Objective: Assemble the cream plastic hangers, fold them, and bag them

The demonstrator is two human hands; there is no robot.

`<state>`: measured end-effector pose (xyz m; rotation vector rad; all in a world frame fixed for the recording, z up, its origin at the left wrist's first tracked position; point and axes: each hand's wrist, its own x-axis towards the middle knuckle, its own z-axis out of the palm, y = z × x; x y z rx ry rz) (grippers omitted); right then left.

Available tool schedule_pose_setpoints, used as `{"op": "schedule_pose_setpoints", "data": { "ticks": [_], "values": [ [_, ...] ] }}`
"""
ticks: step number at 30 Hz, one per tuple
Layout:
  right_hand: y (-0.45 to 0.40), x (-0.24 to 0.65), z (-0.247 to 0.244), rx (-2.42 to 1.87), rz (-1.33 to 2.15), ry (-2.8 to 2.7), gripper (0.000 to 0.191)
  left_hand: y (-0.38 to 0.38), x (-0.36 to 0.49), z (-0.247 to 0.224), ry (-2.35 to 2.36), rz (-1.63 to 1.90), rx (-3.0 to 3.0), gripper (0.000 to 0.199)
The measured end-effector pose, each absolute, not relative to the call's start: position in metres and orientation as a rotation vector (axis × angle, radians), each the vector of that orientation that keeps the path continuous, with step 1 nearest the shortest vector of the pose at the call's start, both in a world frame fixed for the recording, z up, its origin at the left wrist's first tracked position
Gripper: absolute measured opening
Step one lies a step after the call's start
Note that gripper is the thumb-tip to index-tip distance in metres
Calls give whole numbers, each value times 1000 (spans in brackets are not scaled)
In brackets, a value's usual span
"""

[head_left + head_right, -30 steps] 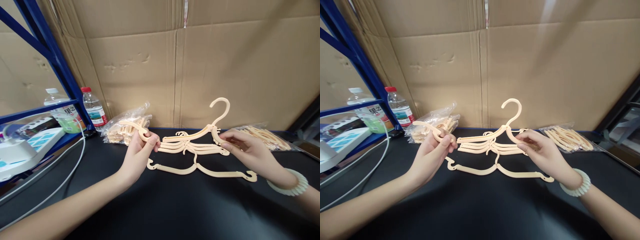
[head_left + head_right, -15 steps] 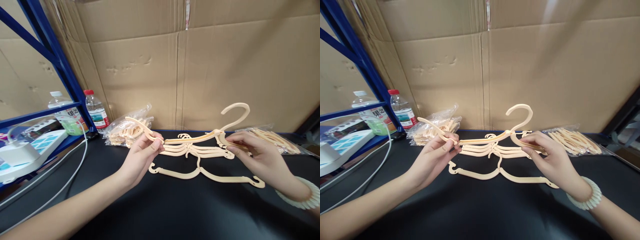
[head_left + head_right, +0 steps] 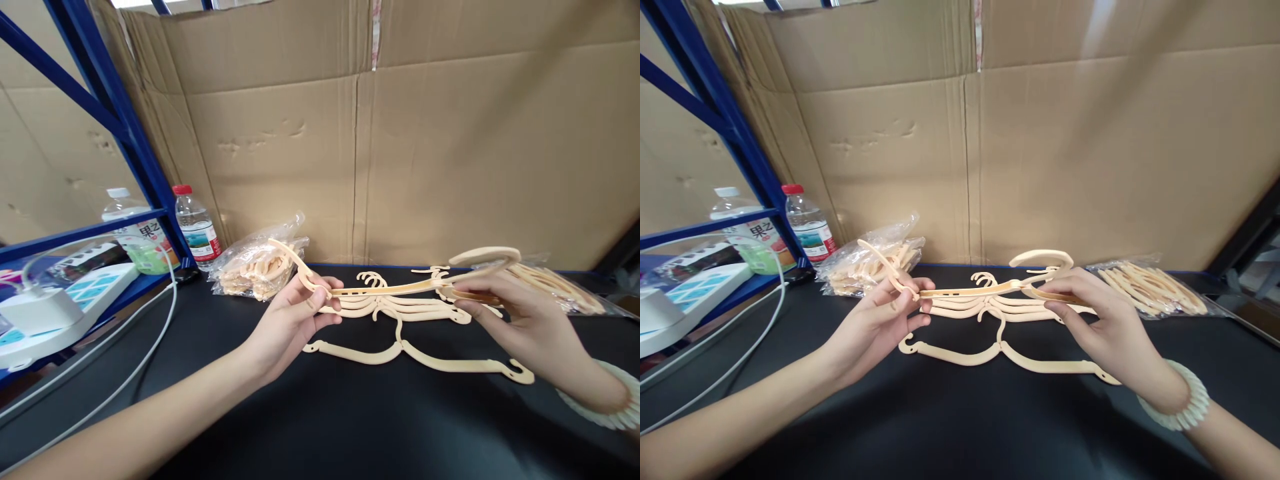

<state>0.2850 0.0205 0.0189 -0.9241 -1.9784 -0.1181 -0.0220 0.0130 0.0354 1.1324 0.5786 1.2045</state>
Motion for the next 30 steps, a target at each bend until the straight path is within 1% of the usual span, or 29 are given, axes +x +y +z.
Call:
{"op": "schedule_pose_setpoints", "data": {
  "ticks": [10,19,24,30],
  "values": [
    [17,286,25,-871,-181,-1986,14,14,-22,34,492,1168,1110,8],
    [17,285,22,-877,-193,-1991,14,14,-22,32,538,1101,1086,21],
    [18,284,19,-839,-86,-2021,16,17,-23,30,613,1096,1086,27],
    [15,281,13,-822,-53,-2013,19,16,-23,29,674,1137,1089,30]
  ]
}}
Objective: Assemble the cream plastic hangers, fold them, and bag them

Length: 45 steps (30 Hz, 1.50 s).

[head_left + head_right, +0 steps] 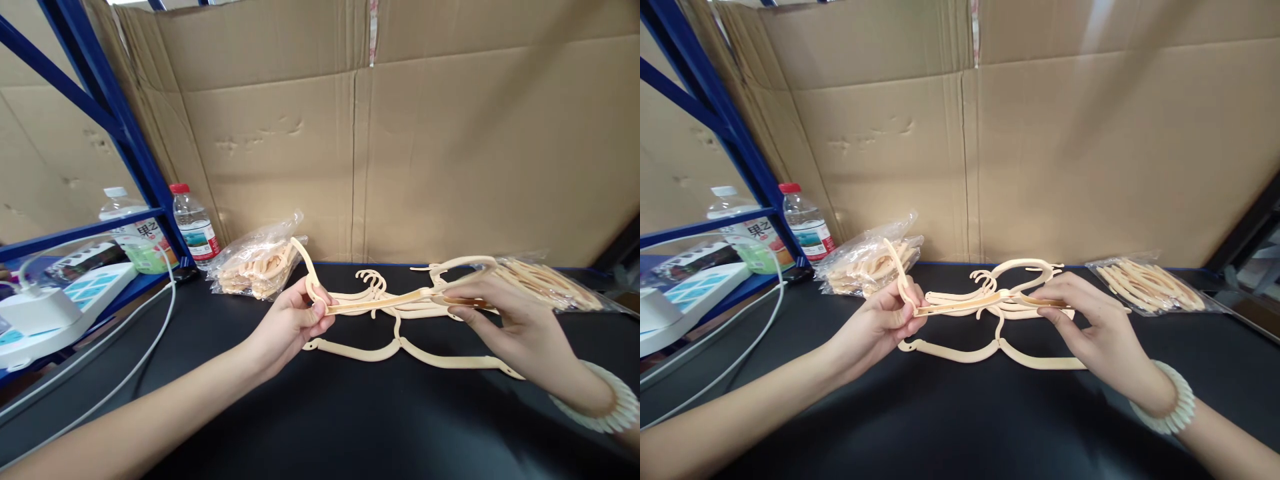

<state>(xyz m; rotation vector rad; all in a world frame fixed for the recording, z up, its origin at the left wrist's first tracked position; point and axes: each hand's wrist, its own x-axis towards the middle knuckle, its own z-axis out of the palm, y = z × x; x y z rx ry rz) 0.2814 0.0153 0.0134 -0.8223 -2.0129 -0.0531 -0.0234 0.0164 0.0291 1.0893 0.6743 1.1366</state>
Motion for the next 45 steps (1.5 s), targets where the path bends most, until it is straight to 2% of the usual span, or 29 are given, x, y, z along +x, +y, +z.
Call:
{"op": "schedule_pose_setpoints", "data": {
  "ticks": [5,12,23,27,30,32,35,37,41,45],
  "values": [
    [9,274,10,-848,-4,-2003,22,19,-23,27,716,1226,1090,30],
    [2,269,9,-981,86,-1942,12,23,-22,23,750,1264,1025,29],
    [2,268,11,-1107,220,-1862,11,19,-21,25,761,1289,907,25],
    [7,273,15,-1133,250,-1847,15,4,-10,20,836,1142,939,24],
    [8,279,23,-1151,217,-1859,19,-16,1,10,879,815,1231,15],
    [8,283,28,-1152,256,-1897,21,-27,3,3,838,770,1714,7],
    [4,285,34,-1153,419,-1996,21,-35,-2,0,569,841,2598,22],
    [1,283,35,-1186,551,-2075,18,-33,-7,1,504,873,2948,30],
    [-5,276,33,-1242,762,-2229,11,-26,-11,6,705,765,3135,37],
    [-9,274,28,-1312,841,-2389,10,-20,-8,3,760,570,3064,39]
  ]
}}
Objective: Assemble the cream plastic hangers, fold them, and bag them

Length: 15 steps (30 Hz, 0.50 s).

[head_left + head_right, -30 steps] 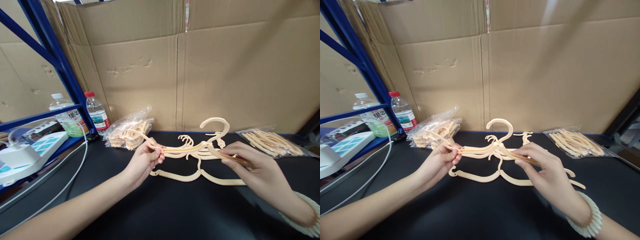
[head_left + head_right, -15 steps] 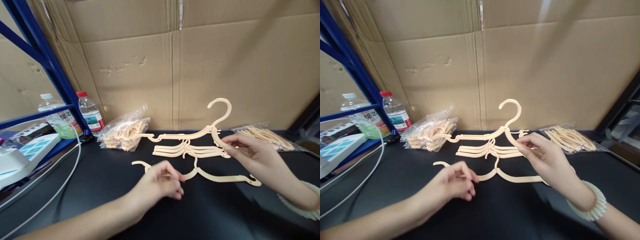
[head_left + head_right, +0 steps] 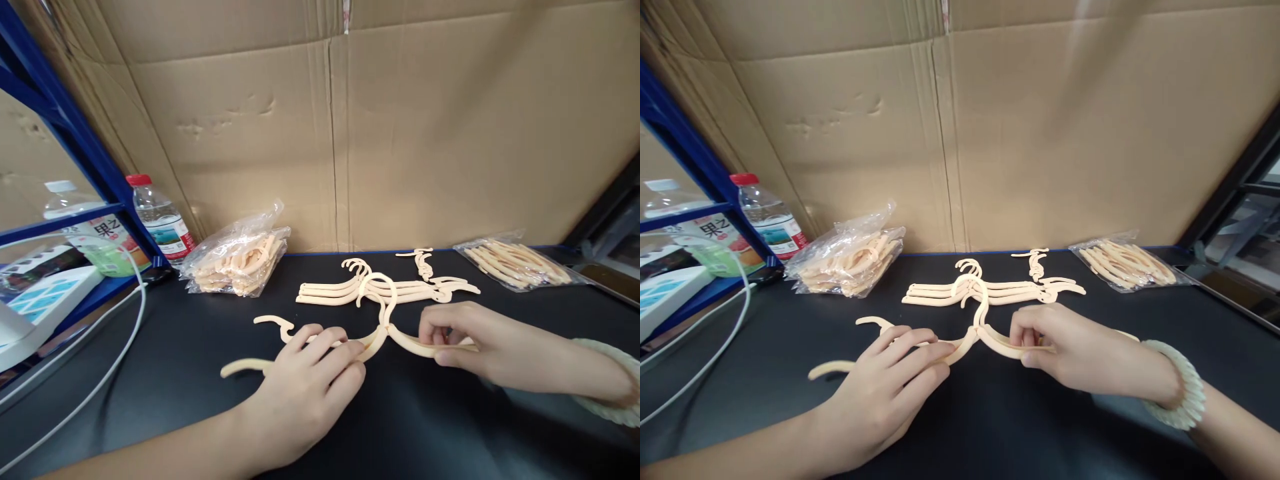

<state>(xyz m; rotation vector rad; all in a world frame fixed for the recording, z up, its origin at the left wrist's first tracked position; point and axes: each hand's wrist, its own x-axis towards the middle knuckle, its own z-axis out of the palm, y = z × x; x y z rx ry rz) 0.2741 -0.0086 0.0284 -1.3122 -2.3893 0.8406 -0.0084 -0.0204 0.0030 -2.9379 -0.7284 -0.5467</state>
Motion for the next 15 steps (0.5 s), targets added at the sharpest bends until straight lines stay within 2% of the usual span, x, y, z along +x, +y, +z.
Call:
{"op": "schedule_pose_setpoints", "data": {
  "ticks": [9,15],
  "values": [
    [-3,283,18,-1409,411,-2587,15,-16,-5,-4,-688,-515,-3039,45],
    [1,287,20,-1511,325,-2569,13,-15,-4,-4,-731,-561,-3093,54]
  ]
}}
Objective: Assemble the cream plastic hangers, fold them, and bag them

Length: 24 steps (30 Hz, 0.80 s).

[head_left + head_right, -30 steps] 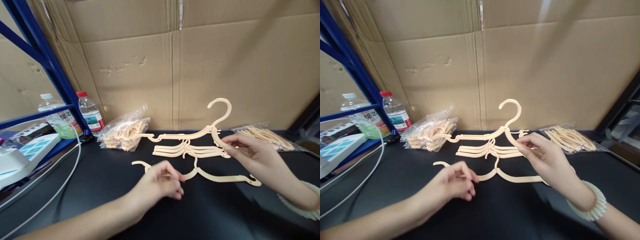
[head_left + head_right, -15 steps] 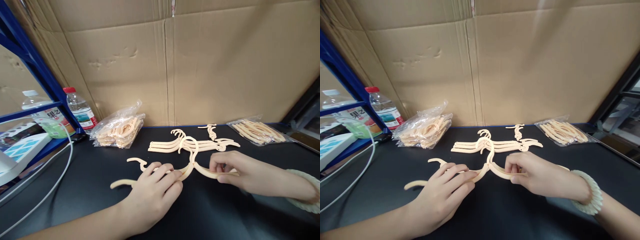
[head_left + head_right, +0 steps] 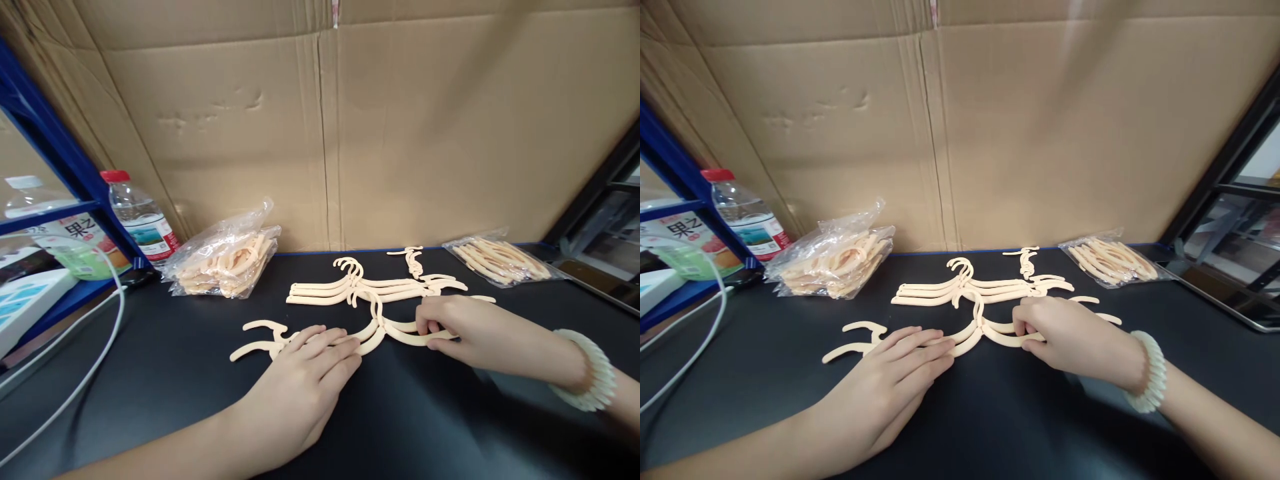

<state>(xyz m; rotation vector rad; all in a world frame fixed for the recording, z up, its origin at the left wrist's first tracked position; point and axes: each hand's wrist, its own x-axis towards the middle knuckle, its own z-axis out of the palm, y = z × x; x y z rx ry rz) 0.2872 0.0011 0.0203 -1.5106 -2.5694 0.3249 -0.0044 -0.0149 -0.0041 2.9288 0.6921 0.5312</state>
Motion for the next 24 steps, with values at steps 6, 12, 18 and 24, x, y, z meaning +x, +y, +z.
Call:
{"op": "schedule_pose_setpoints", "data": {
  "ticks": [6,12,18,24],
  "values": [
    [3,287,22,-1600,326,-2551,27,-13,-7,-11,766,568,2844,58],
    [4,283,24,-1623,305,-2547,29,-12,-8,-11,836,489,2898,54],
    [5,285,24,-1562,245,-2577,24,-12,-7,-8,873,447,2878,51],
    [9,285,18,-1467,226,-2544,15,-12,-7,-9,940,453,2896,49]
  ]
}}
